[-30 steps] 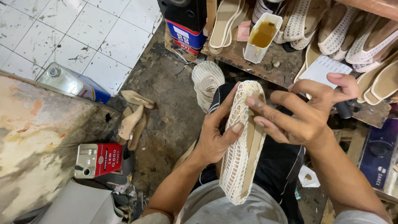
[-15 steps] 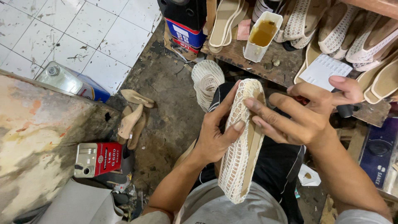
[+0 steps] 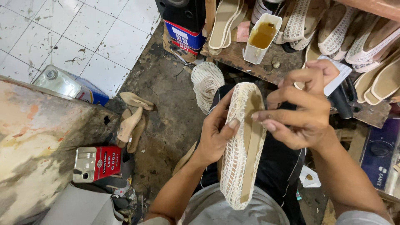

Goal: The person sits on the workshop floor holding a lace shoe upper with its insole board, dips a finger into a container of yellow glue, and spreads the glue by hand over the sole area of the shoe. They repeatedly apply and press the glue across the surface, then reach toward a shelf of finished shoe pairs.

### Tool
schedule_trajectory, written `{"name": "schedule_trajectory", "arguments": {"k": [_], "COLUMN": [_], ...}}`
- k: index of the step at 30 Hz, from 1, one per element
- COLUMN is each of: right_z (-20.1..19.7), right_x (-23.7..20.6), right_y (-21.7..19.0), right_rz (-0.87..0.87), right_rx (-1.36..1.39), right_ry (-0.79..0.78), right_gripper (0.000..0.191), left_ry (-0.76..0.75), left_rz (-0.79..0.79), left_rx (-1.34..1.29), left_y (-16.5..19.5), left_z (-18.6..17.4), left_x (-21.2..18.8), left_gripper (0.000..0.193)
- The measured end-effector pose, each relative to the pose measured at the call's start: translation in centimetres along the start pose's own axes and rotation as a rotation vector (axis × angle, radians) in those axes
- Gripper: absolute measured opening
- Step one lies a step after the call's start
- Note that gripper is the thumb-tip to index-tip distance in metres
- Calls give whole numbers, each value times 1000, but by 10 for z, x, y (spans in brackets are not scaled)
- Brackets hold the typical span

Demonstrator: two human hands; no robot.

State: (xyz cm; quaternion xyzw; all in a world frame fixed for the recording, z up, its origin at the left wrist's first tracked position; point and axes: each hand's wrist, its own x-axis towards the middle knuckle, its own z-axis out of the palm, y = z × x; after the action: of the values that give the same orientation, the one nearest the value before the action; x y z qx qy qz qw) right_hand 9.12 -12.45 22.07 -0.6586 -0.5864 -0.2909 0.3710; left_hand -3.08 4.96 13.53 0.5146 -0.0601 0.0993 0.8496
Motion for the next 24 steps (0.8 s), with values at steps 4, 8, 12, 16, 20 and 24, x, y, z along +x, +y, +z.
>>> {"name": "schedule_trajectory", "arguments": {"k": [4, 8, 12, 16, 20, 24], "right_z": [15, 63, 114, 133, 113, 80], "right_x": [-26, -58, -96, -101, -83, -58], "right_y": [67, 172, 233, 255, 246, 178], "right_rz": [541, 650, 641, 510, 563, 592], "right_rx": [77, -261, -452, -507, -462, -405], "right_ry": [130, -246, -574, -586, -541, -433], "right_gripper": [32, 46, 61, 50, 50, 51], "left_ry": [272, 291, 308, 340, 259, 204], "left_rz": [-295, -387, -328, -298, -86, 11], "left_rx": [-419, -678, -635, -466, -86, 113], "left_y": [-31, -57, -68, -57, -30, -8], "left_z": [-24, -47, -55, -52, -49, -38], "left_x": [5, 0, -10, -10, -2, 3], "left_gripper": [65, 67, 63, 64, 68, 66]}}
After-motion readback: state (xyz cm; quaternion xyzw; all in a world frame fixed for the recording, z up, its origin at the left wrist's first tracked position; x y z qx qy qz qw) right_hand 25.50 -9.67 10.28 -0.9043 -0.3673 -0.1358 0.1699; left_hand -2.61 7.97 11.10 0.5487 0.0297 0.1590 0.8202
